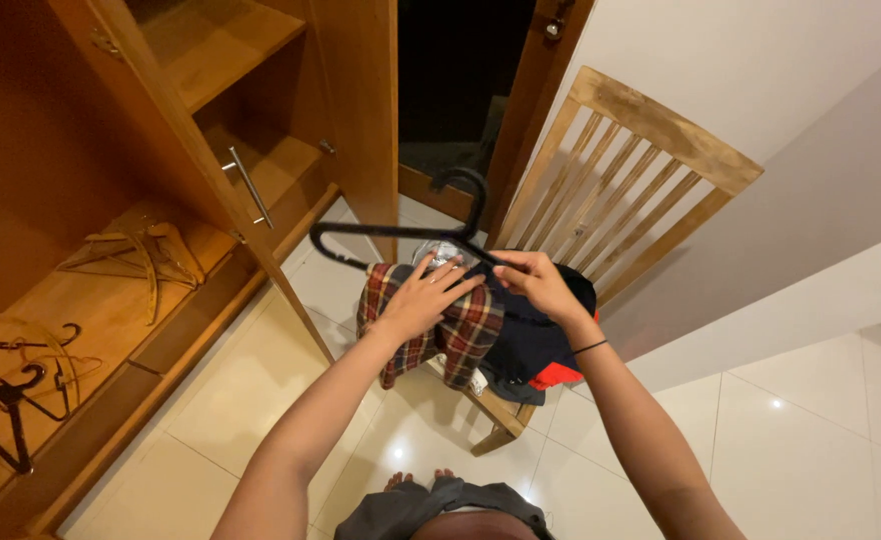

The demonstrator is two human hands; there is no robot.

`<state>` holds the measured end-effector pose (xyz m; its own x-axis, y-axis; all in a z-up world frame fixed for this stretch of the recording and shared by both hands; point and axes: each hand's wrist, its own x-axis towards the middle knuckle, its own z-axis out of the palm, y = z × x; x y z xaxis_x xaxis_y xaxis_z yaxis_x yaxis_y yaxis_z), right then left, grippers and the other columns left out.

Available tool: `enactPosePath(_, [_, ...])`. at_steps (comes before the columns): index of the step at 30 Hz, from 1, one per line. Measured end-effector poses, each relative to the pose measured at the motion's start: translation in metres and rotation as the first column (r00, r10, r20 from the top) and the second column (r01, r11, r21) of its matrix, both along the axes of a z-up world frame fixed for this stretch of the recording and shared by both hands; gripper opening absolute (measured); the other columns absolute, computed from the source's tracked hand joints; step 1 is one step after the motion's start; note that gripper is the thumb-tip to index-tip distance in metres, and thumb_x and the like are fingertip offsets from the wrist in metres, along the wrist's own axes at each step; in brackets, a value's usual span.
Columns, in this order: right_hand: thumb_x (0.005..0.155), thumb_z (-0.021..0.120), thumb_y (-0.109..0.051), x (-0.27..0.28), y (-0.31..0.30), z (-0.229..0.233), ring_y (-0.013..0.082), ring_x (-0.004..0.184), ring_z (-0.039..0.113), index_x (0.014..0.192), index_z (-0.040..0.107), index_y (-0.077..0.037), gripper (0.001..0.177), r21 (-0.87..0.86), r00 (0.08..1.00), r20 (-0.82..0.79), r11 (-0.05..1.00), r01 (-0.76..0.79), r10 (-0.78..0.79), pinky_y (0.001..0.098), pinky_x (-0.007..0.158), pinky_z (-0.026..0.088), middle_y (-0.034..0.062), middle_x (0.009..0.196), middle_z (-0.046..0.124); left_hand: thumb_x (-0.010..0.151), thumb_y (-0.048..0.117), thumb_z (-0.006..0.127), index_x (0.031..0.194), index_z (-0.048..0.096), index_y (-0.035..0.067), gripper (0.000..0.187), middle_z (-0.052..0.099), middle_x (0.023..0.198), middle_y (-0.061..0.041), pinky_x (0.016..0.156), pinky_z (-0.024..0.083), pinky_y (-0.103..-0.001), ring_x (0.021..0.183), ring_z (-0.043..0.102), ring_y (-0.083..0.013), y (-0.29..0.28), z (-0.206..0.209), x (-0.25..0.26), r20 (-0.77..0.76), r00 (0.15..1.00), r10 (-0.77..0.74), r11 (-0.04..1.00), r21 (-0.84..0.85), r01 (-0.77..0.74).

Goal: The person picks up plaid shorts and a dark shirt from a chair, places each on a hanger, and hangs them in a wooden wardrobe. The person also gathers several empty hangers from the wardrobe shelf and places them on the chair.

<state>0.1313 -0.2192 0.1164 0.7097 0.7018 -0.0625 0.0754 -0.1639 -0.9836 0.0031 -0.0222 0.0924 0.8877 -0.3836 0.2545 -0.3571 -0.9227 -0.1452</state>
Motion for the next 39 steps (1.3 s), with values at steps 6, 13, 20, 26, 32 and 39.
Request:
enactPosePath(6, [0.090, 0.061, -0.012, -0.002, -0.016, 0.047, 0.0070, 0.062, 0.054, 0.123, 0.066, -0.011, 0.033, -0.050, 0.997, 0.022, 0.995, 0.081, -0.080, 0.0193, 0.059, 0.049, 0.0045, 0.062, 0.056, 0.073, 0.054, 0.077, 0.123, 0.036, 0.008, 0.079, 0.036, 0.127, -0.009, 0.111, 0.024, -0.051, 0.132, 0.032, -0.0300, 0.023, -0.060, -0.056, 0.122, 0.729, 0.673, 0.482, -0.820, -0.307])
enactPosePath(13, [0.089, 0.062, -0.009, -0.011, -0.012, 0.063, 0.0081, 0.061, 0.053, 0.122, 0.066, -0.008, 0.033, -0.043, 0.999, -0.031, 0.999, -0.027, 0.026, 0.0201, 0.058, 0.049, 0.0064, 0.061, 0.056, 0.058, 0.021, 0.095, 0.151, -0.010, 0.006, 0.141, -0.008, 0.158, -0.023, 0.119, 0.000, -0.051, 0.146, -0.008, -0.0357, 0.042, 0.032, -0.050, -0.460, 0.876, 0.144, -0.342, -0.854, -0.392])
enactPosePath(20, [0.088, 0.061, -0.008, 0.006, -0.009, 0.064, 0.0068, 0.063, 0.052, 0.125, 0.065, -0.010, 0.037, -0.040, 0.992, -0.032, 0.992, -0.121, 0.120, 0.0189, 0.058, 0.048, 0.0061, 0.064, 0.053, 0.038, 0.029, 0.100, 0.096, 0.057, 0.007, 0.075, 0.057, 0.095, -0.008, 0.086, 0.044, -0.036, 0.095, 0.056, -0.0241, 0.061, 0.041, -0.066, -0.712, 0.700, -0.050, 0.051, -0.702, -0.711])
enactPosePath(26, [0.087, 0.063, -0.010, -0.014, 0.017, 0.085, 0.0056, 0.057, 0.053, 0.125, 0.065, -0.010, 0.038, -0.032, 0.975, -0.028, 0.975, -0.220, 0.219, 0.0183, 0.055, 0.050, 0.0056, 0.062, 0.055, 0.066, 0.020, 0.089, 0.137, 0.048, 0.002, 0.084, 0.058, 0.128, -0.023, 0.095, 0.048, -0.051, 0.119, 0.057, -0.0374, 0.061, -0.023, -0.121, -0.628, 0.771, -0.110, -0.431, -0.668, -0.606])
enactPosePath(32, [0.090, 0.057, -0.013, -0.067, 0.062, 0.108, 0.0042, 0.056, 0.057, 0.126, 0.064, -0.011, 0.037, -0.103, 0.896, -0.024, 0.890, -0.444, 0.444, 0.0177, 0.053, 0.052, 0.0024, 0.063, 0.057, 0.072, 0.021, 0.086, 0.109, 0.070, 0.001, 0.044, 0.072, 0.099, -0.013, 0.077, 0.056, -0.039, 0.088, 0.067, -0.0232, 0.067, -0.049, -0.180, -0.562, 0.798, 0.221, -0.624, -0.710, -0.327])
enactPosePath(39, [0.095, 0.049, -0.009, -0.126, 0.145, 0.108, 0.0059, 0.053, 0.049, 0.131, 0.058, -0.005, 0.037, 0.014, 0.798, -0.142, 0.807, -0.590, 0.586, 0.0130, 0.042, 0.041, 0.0024, 0.067, 0.050, 0.071, 0.040, 0.087, 0.094, 0.076, 0.013, 0.038, 0.074, 0.084, -0.008, 0.080, 0.052, -0.034, 0.085, 0.068, -0.0204, 0.112, -0.088, -0.235, -0.638, 0.515, 0.572, -0.641, -0.740, -0.204])
